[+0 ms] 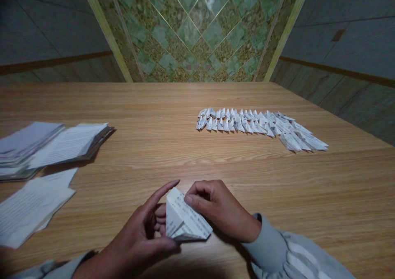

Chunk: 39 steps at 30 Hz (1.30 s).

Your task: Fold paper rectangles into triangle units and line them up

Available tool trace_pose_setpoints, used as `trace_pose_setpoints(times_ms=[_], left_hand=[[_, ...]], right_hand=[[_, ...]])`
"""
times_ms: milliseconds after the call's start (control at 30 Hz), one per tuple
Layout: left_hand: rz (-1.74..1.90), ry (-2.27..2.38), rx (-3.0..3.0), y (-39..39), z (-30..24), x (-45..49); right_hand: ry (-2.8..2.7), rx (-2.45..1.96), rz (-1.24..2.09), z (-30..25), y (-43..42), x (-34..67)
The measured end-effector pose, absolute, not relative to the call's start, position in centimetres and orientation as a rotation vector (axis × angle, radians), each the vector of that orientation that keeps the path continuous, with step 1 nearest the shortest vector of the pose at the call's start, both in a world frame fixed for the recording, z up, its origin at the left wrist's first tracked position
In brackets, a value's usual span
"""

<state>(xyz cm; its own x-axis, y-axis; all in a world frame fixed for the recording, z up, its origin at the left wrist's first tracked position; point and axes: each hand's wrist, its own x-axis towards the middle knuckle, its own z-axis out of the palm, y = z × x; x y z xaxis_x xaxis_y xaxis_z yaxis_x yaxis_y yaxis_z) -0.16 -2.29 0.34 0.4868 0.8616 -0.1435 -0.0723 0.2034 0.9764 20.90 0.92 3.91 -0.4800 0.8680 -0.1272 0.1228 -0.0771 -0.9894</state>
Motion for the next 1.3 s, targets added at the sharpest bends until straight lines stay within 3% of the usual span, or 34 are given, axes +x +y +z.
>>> trace_pose_setpoints(times_ms=[267,533,1033,1300], left_hand=[[0.807,0.831,1.096,-2.5,0.3,0.0],[0.827,0.83,1.165,-2.4,0.2,-0.1],[0.814,1.036,1.277,-1.8,-0.2,0.0],[0.933,1.209,2.374,-1.3,0.1,-1.5]], right_hand=[[-1.502,-0.95,1.842,3.8,0.8,20.8],[-1.547,-0.961,1.758,4.0,0.8,20.7],[-2.257,-1.192,0.776,4.5,0.5,20.6],[-2.51,-1.237,0.573,3.6,0.9,20.9]])
